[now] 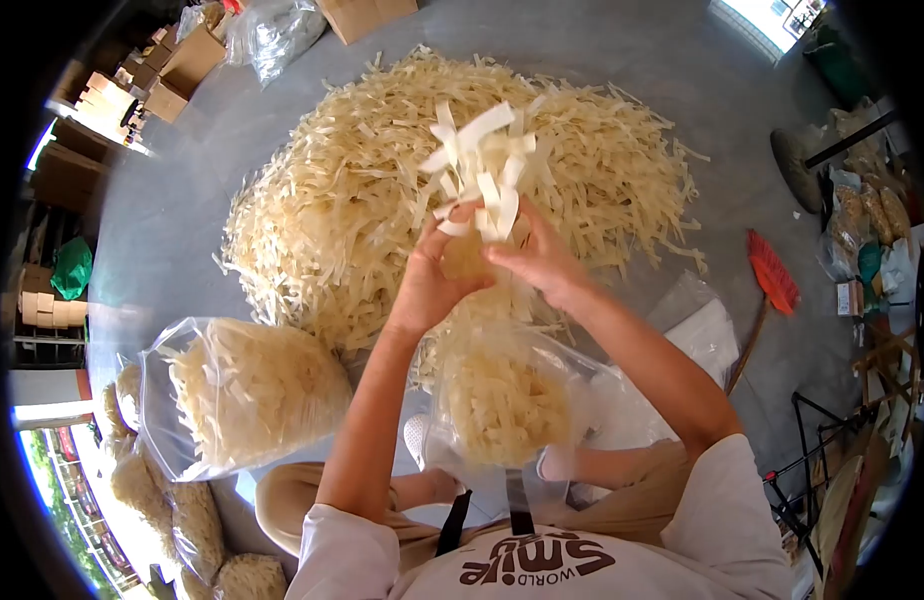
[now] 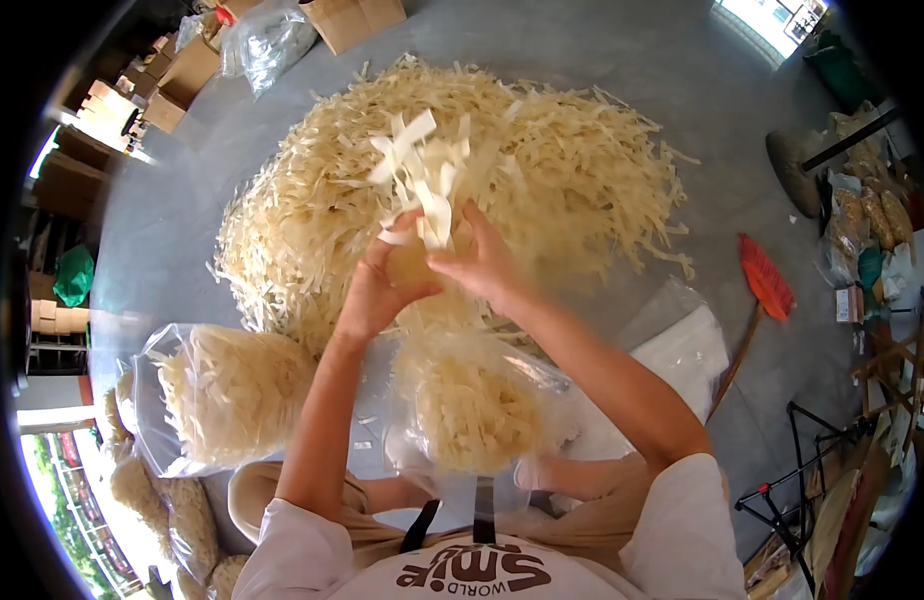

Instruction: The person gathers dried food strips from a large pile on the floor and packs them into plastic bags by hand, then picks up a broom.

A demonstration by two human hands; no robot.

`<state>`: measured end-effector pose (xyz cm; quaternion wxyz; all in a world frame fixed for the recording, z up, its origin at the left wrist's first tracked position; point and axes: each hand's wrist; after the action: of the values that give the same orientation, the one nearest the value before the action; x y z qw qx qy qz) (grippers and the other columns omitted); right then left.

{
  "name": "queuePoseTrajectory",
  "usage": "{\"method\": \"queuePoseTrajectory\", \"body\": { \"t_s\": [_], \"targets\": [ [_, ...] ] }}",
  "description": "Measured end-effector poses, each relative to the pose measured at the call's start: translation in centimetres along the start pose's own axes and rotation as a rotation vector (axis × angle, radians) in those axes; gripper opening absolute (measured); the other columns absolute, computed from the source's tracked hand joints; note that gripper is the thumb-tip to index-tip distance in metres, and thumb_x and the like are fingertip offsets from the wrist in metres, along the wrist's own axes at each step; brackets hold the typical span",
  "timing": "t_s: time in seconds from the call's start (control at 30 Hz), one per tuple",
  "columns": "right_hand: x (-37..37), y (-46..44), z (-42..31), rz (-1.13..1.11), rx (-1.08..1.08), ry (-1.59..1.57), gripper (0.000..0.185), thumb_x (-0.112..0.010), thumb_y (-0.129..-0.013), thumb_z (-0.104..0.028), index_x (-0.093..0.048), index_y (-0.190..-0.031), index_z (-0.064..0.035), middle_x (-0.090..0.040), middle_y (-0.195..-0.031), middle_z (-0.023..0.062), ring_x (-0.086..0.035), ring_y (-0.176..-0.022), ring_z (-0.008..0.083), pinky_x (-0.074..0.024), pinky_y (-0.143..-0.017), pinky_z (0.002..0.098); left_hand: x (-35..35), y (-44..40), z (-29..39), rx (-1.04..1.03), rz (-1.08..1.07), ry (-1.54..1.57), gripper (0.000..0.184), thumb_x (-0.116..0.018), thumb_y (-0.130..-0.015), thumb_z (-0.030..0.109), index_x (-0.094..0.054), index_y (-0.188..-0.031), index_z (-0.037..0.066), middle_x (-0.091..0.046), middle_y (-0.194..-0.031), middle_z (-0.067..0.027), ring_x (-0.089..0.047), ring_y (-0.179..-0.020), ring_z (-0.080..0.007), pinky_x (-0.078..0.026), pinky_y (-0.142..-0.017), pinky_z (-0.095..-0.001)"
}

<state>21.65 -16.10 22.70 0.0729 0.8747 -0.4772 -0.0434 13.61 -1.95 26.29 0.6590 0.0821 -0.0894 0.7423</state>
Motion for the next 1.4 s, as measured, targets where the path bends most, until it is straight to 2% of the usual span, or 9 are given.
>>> {"method": "queuePoseTrajectory", "body": {
  "t_s": [0.23, 0.4, 0.6, 0.8, 0.93, 1.03, 1.17, 1.23, 1.4],
  "targets": [
    [-0.5, 11.1, -11.4, -0.138, 0.306, -0.076, 0.07, -0.068, -0.07, -0.013, -0.03, -0.128, 0.0004, -0.044, -0.121, 0.0165, -0.051, -0.104, 0.0254, -0.0408, -0.087, 0.0363, -1.2, 7.7, 10.9, -0.19, 0.15, -0.204, 0.07, -0.075, -0.057, -0.003, -0.05, -0.12, 0.015, -0.038, -0.129, -0.0103, -0.032, -0.124, -0.0282, -0.039, -0.098, -0.0392],
    [-0.4, 18.1, -2.6, -0.225, 0.359, 0.184, 0.071, -0.067, -0.068, -0.012, -0.032, -0.128, -0.0025, -0.044, -0.119, 0.0178, -0.046, -0.107, 0.031, -0.0357, -0.092, 0.0415, -3.8, 15.9, 5.5, -0.194, -0.081, -0.352, 0.067, -0.076, -0.057, 0.001, -0.051, -0.117, 0.017, -0.022, -0.137, -0.0161, -0.038, -0.118, -0.0364, -0.044, -0.091, -0.0387],
    [2.8, 21.5, 7.2, -0.526, 0.284, 0.664, 0.056, -0.066, -0.069, -0.018, -0.045, -0.12, -0.0051, -0.043, -0.118, 0.019, -0.045, -0.107, 0.035, -0.0351, -0.092, 0.0408, -2.7, 20.5, 3.8, 0.234, -0.58, -0.611, 0.047, -0.063, -0.068, 0.0, -0.053, -0.113, 0.01, -0.032, -0.135, -0.0153, -0.052, -0.103, -0.0338, -0.048, -0.079, -0.0366],
    [5.4, 14.8, -0.5, -0.58, -0.003, 0.49, 0.034, -0.058, -0.08, -0.009, -0.051, -0.113, -0.0055, -0.051, -0.115, 0.0127, -0.051, -0.106, 0.0236, -0.0455, -0.082, 0.0322, -2.7, 15.7, 5.2, 0.205, -0.193, -0.171, 0.04, -0.043, -0.079, -0.01, -0.05, -0.116, 0.005, -0.046, -0.125, -0.0163, -0.058, -0.096, -0.0291, -0.05, -0.072, -0.0309],
    [8.1, 11.3, -0.8, -0.407, 0.018, 0.372, 0.029, -0.055, -0.083, -0.01, -0.053, -0.111, -0.0053, -0.056, -0.109, 0.01, -0.055, -0.098, 0.0194, -0.0475, -0.075, 0.0276, -3.6, 14.1, 5.0, 0.346, -0.53, -0.123, 0.039, -0.041, -0.082, -0.009, -0.048, -0.118, 0.003, -0.052, -0.118, -0.0148, -0.061, -0.091, -0.0244, -0.051, -0.066, -0.0281],
    [10.7, 9.4, -0.1, -0.343, -0.042, 0.462, 0.033, -0.058, -0.082, -0.014, -0.052, -0.113, -0.0047, -0.056, -0.109, 0.0102, -0.055, -0.099, 0.0199, -0.0472, -0.076, 0.0285, -1.3, 11.5, 3.3, 0.447, -0.151, 0.061, 0.026, -0.049, -0.082, -0.002, -0.053, -0.108, 0.002, -0.061, -0.093, -0.0072, -0.063, -0.071, -0.013, -0.043, -0.044, -0.0212],
    [10.8, 10.0, 0.9, -0.513, -0.157, 0.78, 0.046, -0.062, -0.079, -0.023, -0.047, -0.118, -0.004, -0.052, -0.113, 0.0117, -0.052, -0.104, 0.0223, -0.047, -0.078, 0.0312, 0.2, 13.5, -1.5, 0.396, -0.117, -0.577, 0.043, -0.067, -0.074, 0.016, -0.05, -0.11, 0.002, -0.059, -0.087, -0.0119, -0.061, -0.068, -0.0231, -0.048, -0.057, -0.0323],
    [10.3, 12.5, 4.7, -0.526, 0.095, 0.842, 0.051, -0.063, -0.077, -0.026, -0.044, -0.12, -0.0043, -0.048, -0.117, 0.0138, -0.048, -0.108, 0.027, -0.0467, -0.079, 0.0325, -1.6, 17.4, -2.1, 0.274, -0.13, -0.868, 0.065, -0.072, -0.066, 0.021, -0.04, -0.12, 0.004, -0.056, -0.089, -0.0155, -0.059, -0.068, -0.0317, -0.048, -0.064, -0.0388],
    [8.0, 14.1, 7.1, -0.549, -0.081, 0.997, 0.028, -0.058, -0.077, -0.017, -0.056, -0.1, -0.0004, -0.06, -0.076, 0.0148, -0.059, -0.071, 0.0287, -0.0462, -0.061, 0.0358, -4.6, 21.1, -3.0, 0.495, -0.185, -0.99, 0.06, -0.062, -0.068, 0.006, -0.035, -0.122, 0.005, -0.055, -0.091, -0.0184, -0.057, -0.068, -0.0364, -0.047, -0.063, -0.0423]
  ]
}}
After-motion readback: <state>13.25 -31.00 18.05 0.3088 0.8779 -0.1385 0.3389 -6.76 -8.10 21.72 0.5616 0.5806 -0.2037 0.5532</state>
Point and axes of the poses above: each hand's wrist, its own y-axis away from the middle knuckle, its own x-axis out of the back of the hand, z = x × y
